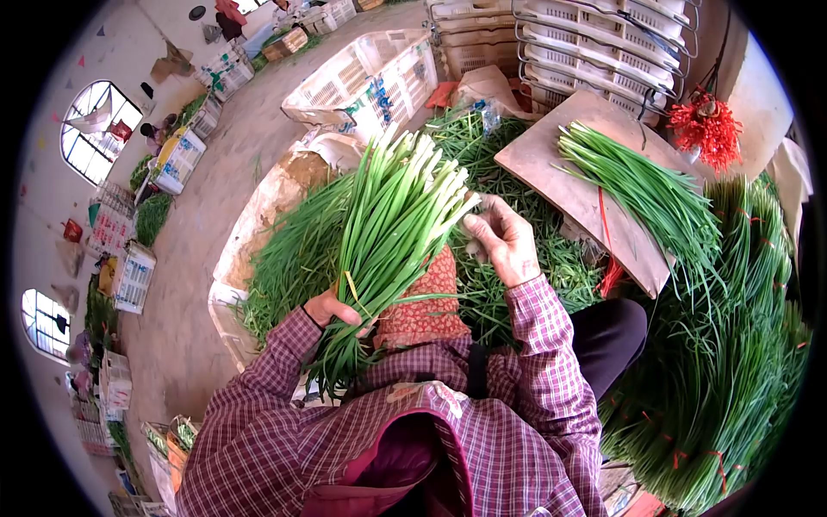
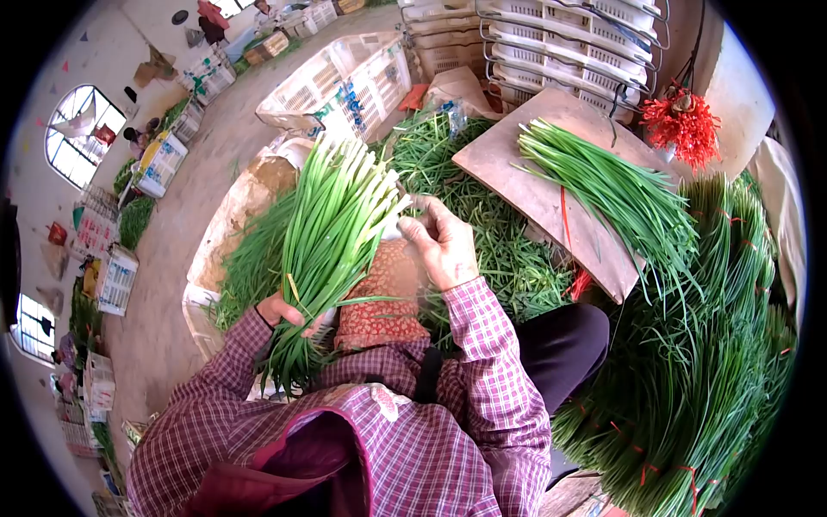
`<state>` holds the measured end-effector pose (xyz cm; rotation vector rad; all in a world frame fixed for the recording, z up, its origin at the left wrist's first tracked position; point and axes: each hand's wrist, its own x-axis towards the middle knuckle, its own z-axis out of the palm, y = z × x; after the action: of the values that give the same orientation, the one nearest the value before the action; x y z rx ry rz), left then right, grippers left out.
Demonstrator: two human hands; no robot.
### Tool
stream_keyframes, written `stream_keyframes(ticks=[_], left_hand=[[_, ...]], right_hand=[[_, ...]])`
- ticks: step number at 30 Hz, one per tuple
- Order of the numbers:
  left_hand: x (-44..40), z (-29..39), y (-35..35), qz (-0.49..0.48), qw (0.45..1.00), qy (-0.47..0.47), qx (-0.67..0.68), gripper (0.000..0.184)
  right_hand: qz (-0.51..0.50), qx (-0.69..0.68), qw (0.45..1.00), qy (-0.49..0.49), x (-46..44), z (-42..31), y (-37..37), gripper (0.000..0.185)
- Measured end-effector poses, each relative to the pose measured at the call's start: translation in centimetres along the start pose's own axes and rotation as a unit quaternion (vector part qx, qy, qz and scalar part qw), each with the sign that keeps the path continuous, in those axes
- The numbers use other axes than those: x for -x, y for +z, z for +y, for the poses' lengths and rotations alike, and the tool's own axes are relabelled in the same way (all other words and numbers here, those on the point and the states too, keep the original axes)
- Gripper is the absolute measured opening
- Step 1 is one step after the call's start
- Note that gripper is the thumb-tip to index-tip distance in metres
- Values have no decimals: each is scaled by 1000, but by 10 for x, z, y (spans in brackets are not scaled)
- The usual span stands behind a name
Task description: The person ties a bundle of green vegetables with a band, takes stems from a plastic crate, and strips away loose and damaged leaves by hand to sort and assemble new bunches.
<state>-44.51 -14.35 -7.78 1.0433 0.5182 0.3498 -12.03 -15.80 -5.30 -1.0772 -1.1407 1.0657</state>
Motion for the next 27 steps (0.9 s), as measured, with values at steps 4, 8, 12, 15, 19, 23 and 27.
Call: stream_keyframes(ticks=[4,8,12,15,19,23,27], left_hand=[[1,2,-2,-31,999,-16,22,50],[-1,-6,-14,-68,997,-11,21,47],[-1,-10,-14,-39,999,-20,27,48],[-2,-12,-14,-57,997,-27,36,50],[-2,-10,-6,-42,998,-37,38,41],[0,-11,-11,-59,998,-26,15,46],[0,-6,-2,-54,997,-20,52,46]], right_hand=[[131,14,989,-66,-3,-12,-25,14],[205,167,959,-101,-2,-11,-47,14],[82,81,991,-65,13,-13,-10,55],[15,66,996,-54,16,-28,17,85],[-20,72,995,-59,15,-18,37,84],[-22,42,999,-16,20,-15,40,54],[19,94,995,-39,19,-16,35,23]])
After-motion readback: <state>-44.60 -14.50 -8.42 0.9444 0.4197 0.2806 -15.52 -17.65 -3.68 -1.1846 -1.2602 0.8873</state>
